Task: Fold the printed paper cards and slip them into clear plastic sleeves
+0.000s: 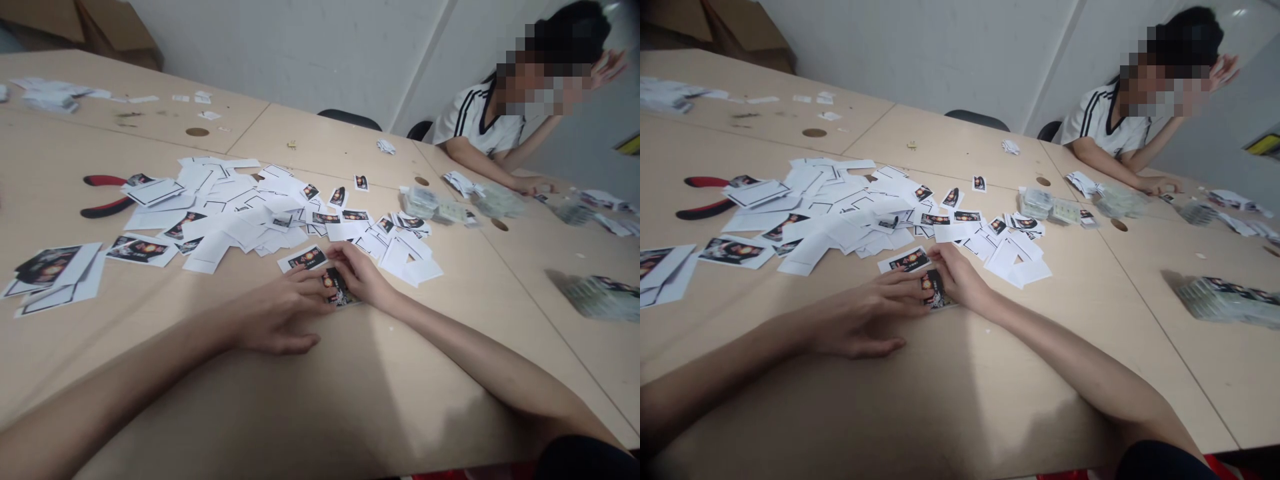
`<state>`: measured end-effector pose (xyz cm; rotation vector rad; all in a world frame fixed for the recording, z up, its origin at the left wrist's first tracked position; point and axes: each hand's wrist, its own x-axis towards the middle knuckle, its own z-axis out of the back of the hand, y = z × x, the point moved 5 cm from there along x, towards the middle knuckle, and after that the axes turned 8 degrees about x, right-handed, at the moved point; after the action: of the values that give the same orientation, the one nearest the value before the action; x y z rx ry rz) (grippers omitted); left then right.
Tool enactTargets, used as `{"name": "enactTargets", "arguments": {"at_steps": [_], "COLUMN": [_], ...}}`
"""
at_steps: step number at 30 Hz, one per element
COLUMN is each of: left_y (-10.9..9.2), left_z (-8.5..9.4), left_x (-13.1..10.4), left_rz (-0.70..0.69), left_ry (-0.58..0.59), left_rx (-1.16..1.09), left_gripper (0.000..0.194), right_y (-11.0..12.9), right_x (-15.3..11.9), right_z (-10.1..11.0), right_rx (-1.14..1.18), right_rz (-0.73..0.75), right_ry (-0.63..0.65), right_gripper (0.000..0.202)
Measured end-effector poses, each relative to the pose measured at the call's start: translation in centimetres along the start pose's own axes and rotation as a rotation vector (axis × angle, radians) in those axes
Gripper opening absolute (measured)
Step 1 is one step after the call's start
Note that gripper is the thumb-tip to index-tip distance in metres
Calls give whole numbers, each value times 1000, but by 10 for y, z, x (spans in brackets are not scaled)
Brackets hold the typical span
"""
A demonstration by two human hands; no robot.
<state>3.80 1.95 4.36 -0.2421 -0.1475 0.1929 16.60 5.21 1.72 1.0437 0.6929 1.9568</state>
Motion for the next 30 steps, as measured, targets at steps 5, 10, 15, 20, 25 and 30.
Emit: {"name": "enactTargets", "arguments": {"at_steps": [5, 10, 15, 20, 25, 30], "left_y": [-4, -9, -6, 0, 2, 11], "left_z": [-15, -26, -18, -6, -5, -8], "left_x": [4, 8, 7, 4, 1, -2], "left_rz": [49, 163, 107, 55, 18, 29], "left_ry": [-45, -86, -78, -82, -75, -137], "left_rx": [150, 233, 186, 83, 30, 99], "left_gripper": [52, 45, 41, 29, 28, 31], "right_y": [-1, -1, -1, 0, 1, 2], "right_x": [-1, -1, 0, 0, 0, 1], "right_z": [0, 0, -1, -1, 0, 0], "right_rx": [14, 7, -2, -15, -36, -41], "right_rz": [-6, -19, -14, -18, 0, 18], "right_ry": [5, 4, 7, 13, 12, 21], "right_gripper": [18, 17, 15, 16, 16, 16]}}
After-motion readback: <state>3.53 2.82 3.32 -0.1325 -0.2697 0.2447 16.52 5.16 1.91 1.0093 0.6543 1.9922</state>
